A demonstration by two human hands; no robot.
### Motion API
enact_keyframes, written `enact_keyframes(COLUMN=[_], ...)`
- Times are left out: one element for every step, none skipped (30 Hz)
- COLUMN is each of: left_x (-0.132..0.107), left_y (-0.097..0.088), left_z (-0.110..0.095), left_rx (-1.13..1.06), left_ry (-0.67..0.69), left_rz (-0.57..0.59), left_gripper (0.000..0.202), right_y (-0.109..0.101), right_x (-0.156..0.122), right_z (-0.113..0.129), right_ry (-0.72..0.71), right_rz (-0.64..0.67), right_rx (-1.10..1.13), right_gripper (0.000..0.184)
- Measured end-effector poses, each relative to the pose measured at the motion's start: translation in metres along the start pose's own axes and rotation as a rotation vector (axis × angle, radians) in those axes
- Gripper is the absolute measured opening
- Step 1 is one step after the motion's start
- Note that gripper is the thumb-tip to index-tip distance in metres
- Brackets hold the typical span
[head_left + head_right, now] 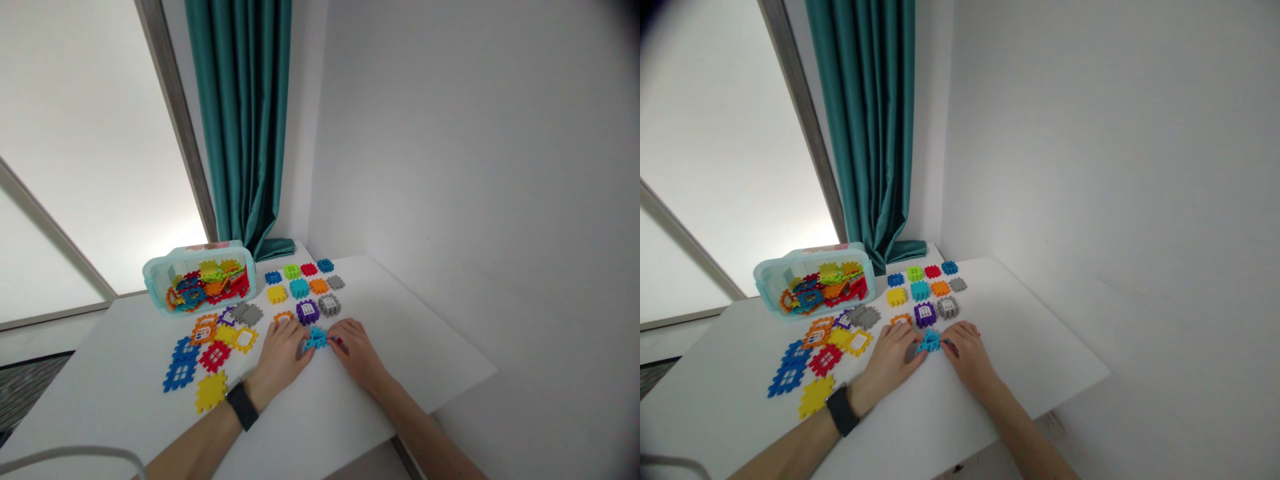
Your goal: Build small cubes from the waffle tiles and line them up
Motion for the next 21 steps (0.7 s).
enact_keyframes(left_x=[-0.0001,-0.0002,-0.0003,-0.0004,-0.0004,-0.0005,-0.0005,-0.0006,-0.0006,-0.0006,-0.0007,-0.0007,-0.0007,-0.0007,-0.0008,-0.0009,-0.001,-0.0012,-0.0014,-0.0017,-0.0021], left_y=[0.0001,0.0002,0.0002,0.0002,0.0,-0.0003,-0.0006,-0.0009,-0.0013,-0.0014,-0.0013,-0.001,-0.0007,-0.0004,0.0,0.0003,0.0005,0.0006,0.0007,0.0008,0.001], left_z=[0.0,0.0,0.0001,0.0003,0.0005,0.0005,0.0003,0.0001,-0.0001,-0.0003,-0.0004,-0.0003,-0.0002,0.0,0.0002,0.0003,0.0006,0.001,0.0015,0.0022,0.0029], left_rx=[-0.001,-0.001,-0.002,0.0,0.003,0.009,0.017,0.025,0.033,0.039,0.042,0.043,0.044,0.045,0.045,0.046,0.046,0.048,0.051,0.056,0.064], left_ry=[0.003,0.004,0.004,0.003,0.001,0.0,0.001,0.002,0.004,0.005,0.007,0.007,0.005,0.005,0.005,0.006,0.005,0.004,0.001,-0.003,-0.007], left_rz=[0.0,-0.001,-0.001,-0.001,-0.002,-0.004,-0.006,-0.008,-0.011,-0.012,-0.01,-0.007,-0.004,0.0,0.003,0.006,0.008,0.009,0.011,0.013,0.017], left_gripper=[0.007,0.007,0.007,0.007,0.006,0.006,0.006,0.006,0.006,0.005,0.005,0.006,0.006,0.006,0.007,0.007,0.008,0.008,0.008,0.008,0.008], right_y=[-0.0003,-0.0005,-0.0005,-0.0005,-0.0004,-0.0004,-0.0004,-0.0003,-0.0002,0.0003,0.001,0.0018,0.0027,0.0032,0.0035,0.0036,0.0037,0.0038,0.0041,0.0044,0.0048], right_x=[0.0,0.0,0.0001,0.0002,0.0003,0.0004,0.0005,0.0005,0.0005,0.0003,0.0002,0.0,-0.0003,-0.0004,-0.0005,-0.0005,-0.0004,-0.0004,-0.0004,-0.0004,-0.0005], right_z=[0.0004,0.0009,0.0014,0.002,0.0024,0.0026,0.0026,0.0025,0.0022,0.002,0.0017,0.0015,0.0012,0.001,0.0009,0.0008,0.0009,0.001,0.0012,0.0014,0.0016], right_ry=[-0.001,-0.003,-0.004,-0.005,-0.005,-0.005,-0.003,-0.001,0.0,0.0,0.0,0.0,0.0,0.002,0.004,0.006,0.008,0.01,0.012,0.013,0.013], right_rz=[-0.001,0.001,0.005,0.01,0.015,0.019,0.02,0.022,0.023,0.026,0.031,0.037,0.044,0.048,0.05,0.051,0.052,0.054,0.058,0.063,0.069], right_rx=[-0.004,-0.008,-0.012,-0.016,-0.02,-0.023,-0.026,-0.028,-0.029,-0.03,-0.029,-0.029,-0.029,-0.029,-0.03,-0.031,-0.032,-0.034,-0.035,-0.037,-0.039], right_gripper=[0.01,0.01,0.01,0.01,0.01,0.01,0.011,0.011,0.011,0.011,0.011,0.011,0.011,0.012,0.012,0.012,0.012,0.012,0.012,0.013,0.013])
Point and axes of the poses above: each hand's wrist, its own x-axis towards the middle knuckle, its own y-axis out of the palm, z = x × y, the point moved 9 cm from there along x, towards the middle knuckle, and after that the axes turned 3 degrees about -z, right-handed, at the moved point
